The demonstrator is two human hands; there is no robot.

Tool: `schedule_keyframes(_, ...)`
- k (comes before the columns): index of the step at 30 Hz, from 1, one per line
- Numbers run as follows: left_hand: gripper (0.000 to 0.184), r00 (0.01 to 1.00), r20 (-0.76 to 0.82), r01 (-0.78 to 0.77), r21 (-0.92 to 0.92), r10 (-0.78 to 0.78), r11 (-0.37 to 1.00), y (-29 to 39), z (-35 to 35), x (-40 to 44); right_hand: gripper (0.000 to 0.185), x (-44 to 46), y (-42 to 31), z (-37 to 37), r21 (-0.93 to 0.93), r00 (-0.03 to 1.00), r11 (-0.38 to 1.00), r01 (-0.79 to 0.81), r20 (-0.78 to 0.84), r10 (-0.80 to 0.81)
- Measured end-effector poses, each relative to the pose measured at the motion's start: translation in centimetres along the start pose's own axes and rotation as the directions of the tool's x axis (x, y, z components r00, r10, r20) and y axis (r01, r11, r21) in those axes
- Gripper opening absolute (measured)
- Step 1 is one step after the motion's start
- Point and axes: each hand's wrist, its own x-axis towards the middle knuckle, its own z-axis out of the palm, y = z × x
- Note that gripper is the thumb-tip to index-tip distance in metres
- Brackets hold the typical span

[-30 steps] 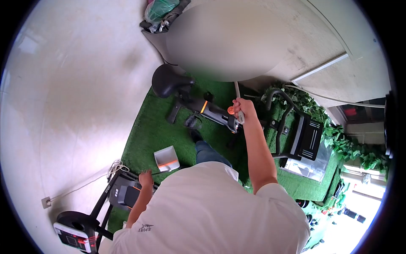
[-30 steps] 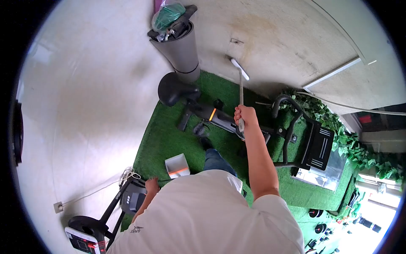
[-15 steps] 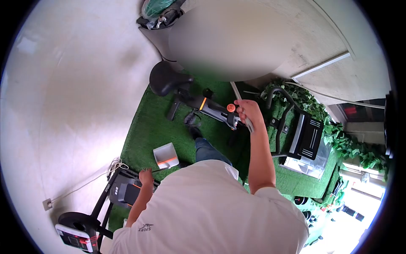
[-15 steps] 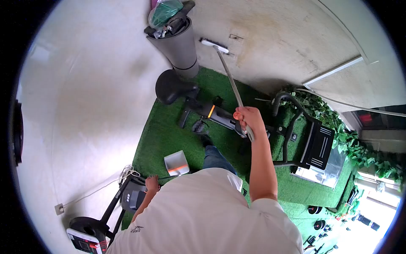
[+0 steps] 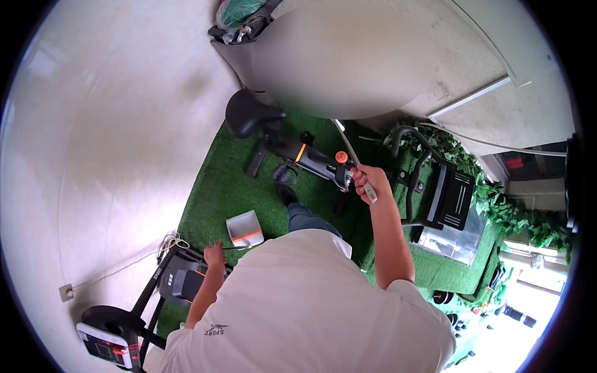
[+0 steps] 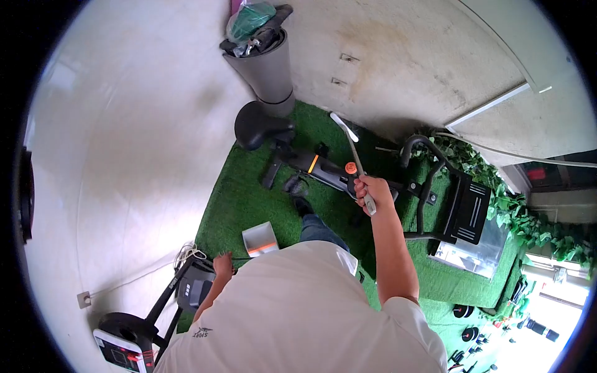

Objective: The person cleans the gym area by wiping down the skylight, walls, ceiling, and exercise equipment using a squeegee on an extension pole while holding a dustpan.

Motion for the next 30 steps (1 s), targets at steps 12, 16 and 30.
schedule_keyframes(12, 0.036, 0.989, -0.012, -0.143, 0.125, 0.146, 0.982, -2.3, -0.1, 1.0, 0.023, -5.2, 2.2, 2.5, -0.469, 0.889, 0.83, 0.302, -0.176, -0.423)
schedule_keyframes(16, 0.04, 0.948, 0.085, -0.317, 0.318, 0.306, 0.894, -4.0, 0.4, 3.3, 0.025, -10.6, 1.5, 1.4, -0.304, 0.906, 0.877, 0.373, -0.083, -0.414)
schedule_keyframes(30, 0.009, 0.917, 0.049, -0.391, 0.294, 0.395, 0.872, -8.1, 0.3, 3.4, 0.024, -15.3, 5.0, 3.0, -0.432, 0.905, 0.81, 0.396, 0.036, -0.424)
